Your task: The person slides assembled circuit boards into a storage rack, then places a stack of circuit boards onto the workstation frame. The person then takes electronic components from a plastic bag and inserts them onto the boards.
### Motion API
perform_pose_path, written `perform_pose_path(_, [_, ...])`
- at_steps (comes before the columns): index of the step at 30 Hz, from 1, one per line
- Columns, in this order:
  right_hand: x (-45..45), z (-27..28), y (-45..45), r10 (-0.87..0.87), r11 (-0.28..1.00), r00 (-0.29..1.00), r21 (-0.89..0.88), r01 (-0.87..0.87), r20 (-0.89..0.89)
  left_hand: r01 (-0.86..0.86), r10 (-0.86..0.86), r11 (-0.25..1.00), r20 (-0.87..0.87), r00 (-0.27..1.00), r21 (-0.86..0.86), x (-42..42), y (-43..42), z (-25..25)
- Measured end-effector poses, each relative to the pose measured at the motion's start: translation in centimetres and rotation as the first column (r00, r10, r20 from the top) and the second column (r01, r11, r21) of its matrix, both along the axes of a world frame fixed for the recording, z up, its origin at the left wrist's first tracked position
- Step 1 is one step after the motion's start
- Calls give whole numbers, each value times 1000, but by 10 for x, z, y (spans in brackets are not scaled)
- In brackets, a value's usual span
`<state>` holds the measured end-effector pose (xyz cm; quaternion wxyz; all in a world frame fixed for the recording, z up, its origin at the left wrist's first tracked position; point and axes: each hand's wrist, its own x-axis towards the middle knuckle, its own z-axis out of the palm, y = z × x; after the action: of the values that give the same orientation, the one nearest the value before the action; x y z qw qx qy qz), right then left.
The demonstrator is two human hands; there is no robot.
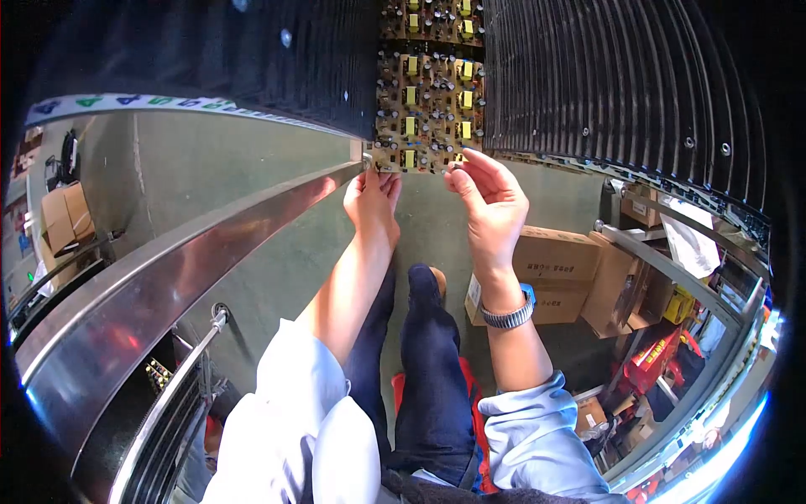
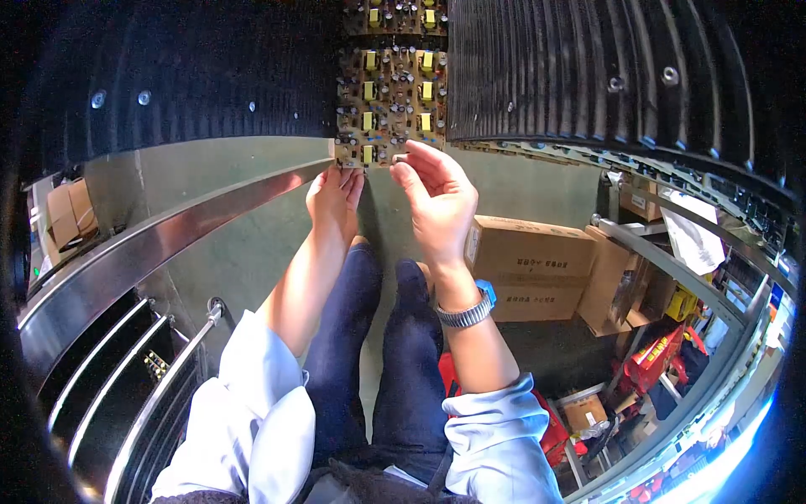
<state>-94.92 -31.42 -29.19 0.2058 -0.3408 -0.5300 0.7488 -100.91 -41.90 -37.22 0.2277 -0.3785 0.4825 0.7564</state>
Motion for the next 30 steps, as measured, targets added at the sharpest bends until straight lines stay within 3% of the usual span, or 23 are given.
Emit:
perform_pose_path(6, [2,10,-4,-9,997,1000,78,9,0,25,-25,1000,-12,1000,9,1,-1,0])
perform_pose_path(12, [6,18,-2,73,909,997,409,-80,32,7,-6,1000,-43,999,27,2,-3,-5])
perform_pose_path(21, [8,19,1,105,872,994,476,-113,44,36,-35,999,-39,999,20,2,-4,-4])
perform_pose_path(24, [12,11,6,145,803,989,580,-137,32,35,-35,999,-23,999,6,1,-2,0])
perform_pose_path(30, [30,-3,0,54,955,987,282,-96,152,-24,24,1000,-29,999,20,2,-3,-4])
